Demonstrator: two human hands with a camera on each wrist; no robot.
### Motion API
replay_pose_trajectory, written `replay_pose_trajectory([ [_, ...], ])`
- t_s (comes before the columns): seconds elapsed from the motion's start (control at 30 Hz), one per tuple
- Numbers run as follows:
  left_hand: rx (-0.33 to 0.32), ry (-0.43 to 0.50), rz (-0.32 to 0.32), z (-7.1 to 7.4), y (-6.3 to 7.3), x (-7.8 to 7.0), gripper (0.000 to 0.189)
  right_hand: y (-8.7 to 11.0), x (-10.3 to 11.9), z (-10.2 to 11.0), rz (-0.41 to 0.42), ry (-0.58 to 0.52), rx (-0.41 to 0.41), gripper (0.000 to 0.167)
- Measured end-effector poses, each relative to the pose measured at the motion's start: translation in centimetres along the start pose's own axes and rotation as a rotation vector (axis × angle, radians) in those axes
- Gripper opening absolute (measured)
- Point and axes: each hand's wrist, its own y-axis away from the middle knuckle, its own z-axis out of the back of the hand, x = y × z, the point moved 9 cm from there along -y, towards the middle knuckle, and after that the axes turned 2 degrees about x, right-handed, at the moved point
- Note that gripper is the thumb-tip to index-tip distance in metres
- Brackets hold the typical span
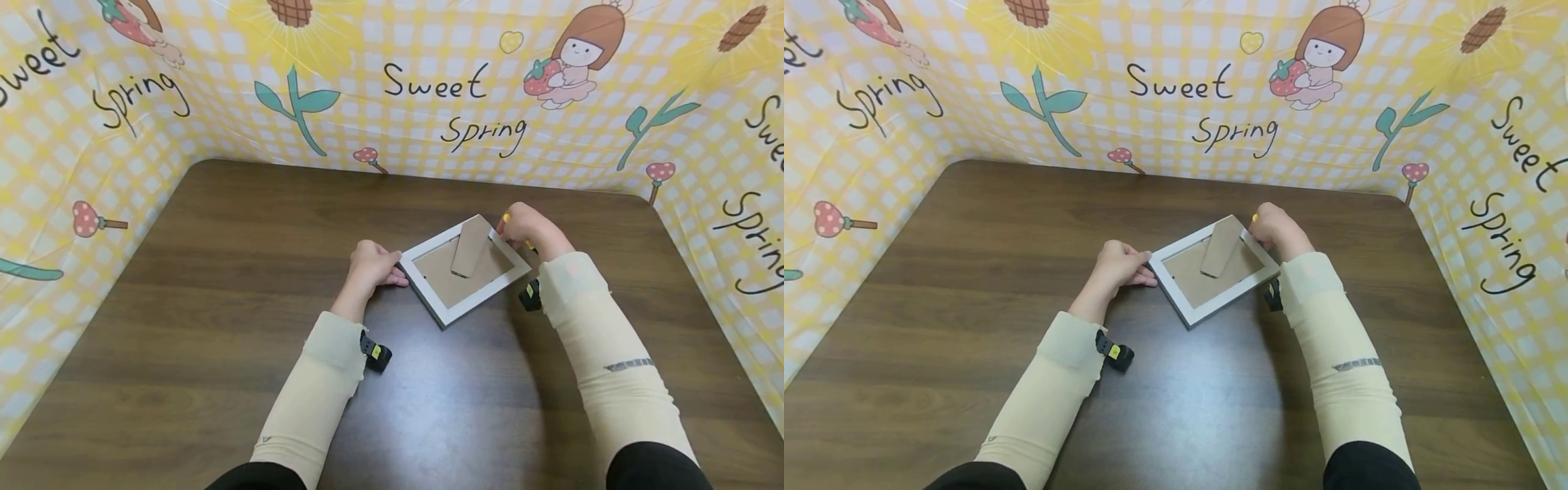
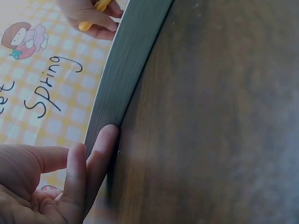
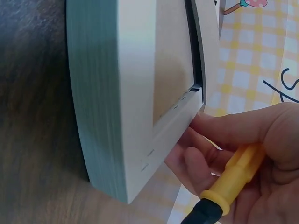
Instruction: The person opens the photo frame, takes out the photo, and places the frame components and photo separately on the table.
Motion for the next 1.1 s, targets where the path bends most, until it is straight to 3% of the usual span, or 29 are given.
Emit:
replay_pose_trajectory([
  [0.5, 0.016, -0.048, 0.016, 0.2, -1.2, -0.9, 0.026, 0.7, -1.0, -0.5, 0.002, 0.039, 0.019, 0.021],
  [0.7, 0.0, -0.118, 0.008, 0.3, -2.2, -1.7, 0.024, 1.4, -1.4, -0.6, -0.014, 0.026, 0.029, 0.015],
  [0.97, -0.033, -0.304, -0.11, 0.6, -3.1, -3.9, 0.02, 2.4, -2.3, -1.0, -0.056, -0.031, 0.054, 0.01],
  [1.1, -0.027, -0.373, -0.136, 0.4, -3.3, -4.4, 0.019, 2.7, -2.4, -1.3, -0.05, -0.061, 0.063, 0.008],
])
